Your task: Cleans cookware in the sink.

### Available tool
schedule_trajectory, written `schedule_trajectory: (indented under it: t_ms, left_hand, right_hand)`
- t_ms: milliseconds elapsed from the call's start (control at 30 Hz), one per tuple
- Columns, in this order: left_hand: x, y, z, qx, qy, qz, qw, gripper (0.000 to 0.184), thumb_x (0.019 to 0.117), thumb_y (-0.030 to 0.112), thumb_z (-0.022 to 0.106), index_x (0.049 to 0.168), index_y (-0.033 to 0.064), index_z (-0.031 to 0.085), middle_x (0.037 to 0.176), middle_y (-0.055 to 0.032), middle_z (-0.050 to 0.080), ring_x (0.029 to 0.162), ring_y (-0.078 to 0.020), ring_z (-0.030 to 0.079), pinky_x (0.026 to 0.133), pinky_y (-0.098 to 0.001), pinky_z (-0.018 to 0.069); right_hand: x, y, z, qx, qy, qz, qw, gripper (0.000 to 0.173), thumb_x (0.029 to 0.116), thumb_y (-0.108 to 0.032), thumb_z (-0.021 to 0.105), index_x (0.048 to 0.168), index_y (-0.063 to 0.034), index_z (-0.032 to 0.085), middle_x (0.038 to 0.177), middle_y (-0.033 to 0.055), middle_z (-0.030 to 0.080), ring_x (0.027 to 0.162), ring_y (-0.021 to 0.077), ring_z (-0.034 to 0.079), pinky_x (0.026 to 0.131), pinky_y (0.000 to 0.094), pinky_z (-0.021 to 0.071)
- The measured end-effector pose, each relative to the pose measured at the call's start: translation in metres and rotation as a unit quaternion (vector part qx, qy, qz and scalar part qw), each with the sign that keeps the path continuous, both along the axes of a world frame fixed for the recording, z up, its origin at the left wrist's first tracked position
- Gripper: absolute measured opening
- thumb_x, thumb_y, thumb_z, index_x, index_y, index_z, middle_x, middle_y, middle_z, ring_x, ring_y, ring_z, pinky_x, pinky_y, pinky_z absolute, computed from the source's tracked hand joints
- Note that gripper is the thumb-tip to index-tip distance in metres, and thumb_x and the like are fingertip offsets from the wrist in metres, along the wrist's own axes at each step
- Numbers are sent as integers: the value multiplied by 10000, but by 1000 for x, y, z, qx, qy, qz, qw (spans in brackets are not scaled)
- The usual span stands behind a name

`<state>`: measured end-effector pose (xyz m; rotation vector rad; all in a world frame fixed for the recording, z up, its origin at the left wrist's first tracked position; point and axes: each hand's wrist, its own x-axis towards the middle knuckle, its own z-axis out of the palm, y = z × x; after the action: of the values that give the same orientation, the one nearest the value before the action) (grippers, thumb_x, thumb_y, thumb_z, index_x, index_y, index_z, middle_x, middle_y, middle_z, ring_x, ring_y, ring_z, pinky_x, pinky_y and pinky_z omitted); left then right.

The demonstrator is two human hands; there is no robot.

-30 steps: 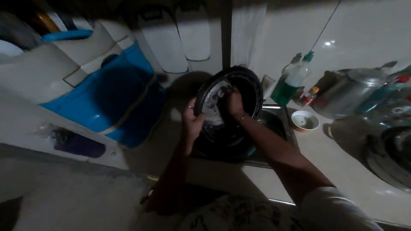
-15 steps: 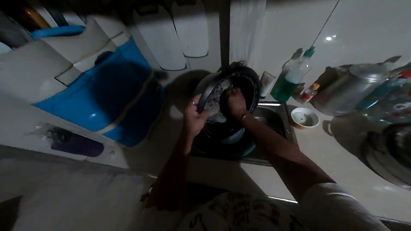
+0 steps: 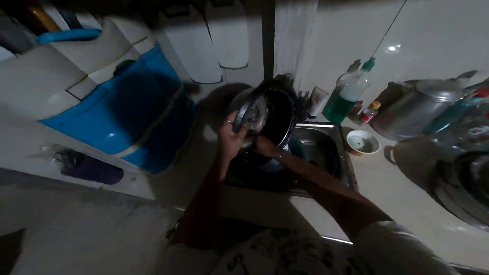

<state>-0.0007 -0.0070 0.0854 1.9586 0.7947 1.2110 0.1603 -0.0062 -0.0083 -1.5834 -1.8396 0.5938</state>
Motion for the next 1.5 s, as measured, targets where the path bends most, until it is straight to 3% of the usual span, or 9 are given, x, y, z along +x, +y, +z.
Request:
schedule_trajectory:
  t_ms: [100,667,733,833,1000,1100,1367,1433,1500]
  left_hand:
    - [-14,-2,-8,-48,37,20,998,515,956,20,656,1449,66,516,1253,-173,664,975,-237,687,827,-417,591]
    - [3,-17,-4,14,-36,11,999,485,903,-51,669,1374,-27,558,1213,-154,679,1005,-119,680,880,-300,577]
    - [0,-12,-18,-15,-41,2,999,480,932,11,678,1395,5,550,1220,-142,675,1012,-140,674,888,-340,575]
    - [-8,-6,-33,-42,-83,2,996,423,964,117,695,1354,22,562,1125,-70,696,936,-83,683,845,-309,594]
    - [-28,2,-6,-55,42,123,990,539,967,150,678,1461,45,489,1268,-226,645,1067,-309,673,917,-508,558]
    - [-40,14,-2,-86,105,162,977,496,926,71,681,1399,10,547,1236,-239,651,1110,-326,656,955,-533,538]
    - [-32,44,-12,-174,1,24,984,522,889,-37,667,1393,11,544,1234,-191,663,1063,-229,678,918,-439,578]
    - [-33,48,-3,-136,1,58,989,521,858,-5,677,1366,14,563,1234,-184,663,1075,-230,671,926,-448,573]
    - [-28,36,6,-110,-10,66,992,488,886,4,663,1362,32,561,1217,-161,674,1041,-213,685,896,-430,590]
  right_hand:
    - [36,18,-7,-19,-213,-106,971,326,972,-128,642,1275,-11,665,1399,241,579,1330,426,529,1078,577,463]
    - [-50,-2,38,-2,198,-193,961,302,967,-89,649,1219,77,649,1162,263,677,1101,365,658,978,520,516]
    - [-67,-6,61,18,493,-132,860,235,1043,-32,459,1241,26,570,1029,103,628,920,132,613,832,295,536]
    - [-72,0,88,-1,705,-123,699,277,1106,-317,374,1109,-128,576,843,10,623,708,102,607,627,299,540]
    - [-37,-28,18,-26,58,99,993,352,1072,-120,485,1372,28,595,1379,222,609,1306,323,565,1127,485,421]
    - [26,-17,23,-65,-200,107,972,363,1021,-88,556,1367,3,619,1453,220,561,1380,399,494,1154,568,371]
    - [51,29,59,66,-228,42,971,500,1014,62,486,1508,-8,474,1622,175,381,1493,327,384,1227,410,310]
    - [33,9,45,-36,-243,-63,967,526,1029,-52,537,1532,31,409,1641,257,288,1520,432,279,1236,534,249]
    - [0,-15,45,-99,-283,-36,953,410,1018,-131,568,1403,10,563,1470,283,508,1361,488,475,1095,674,379]
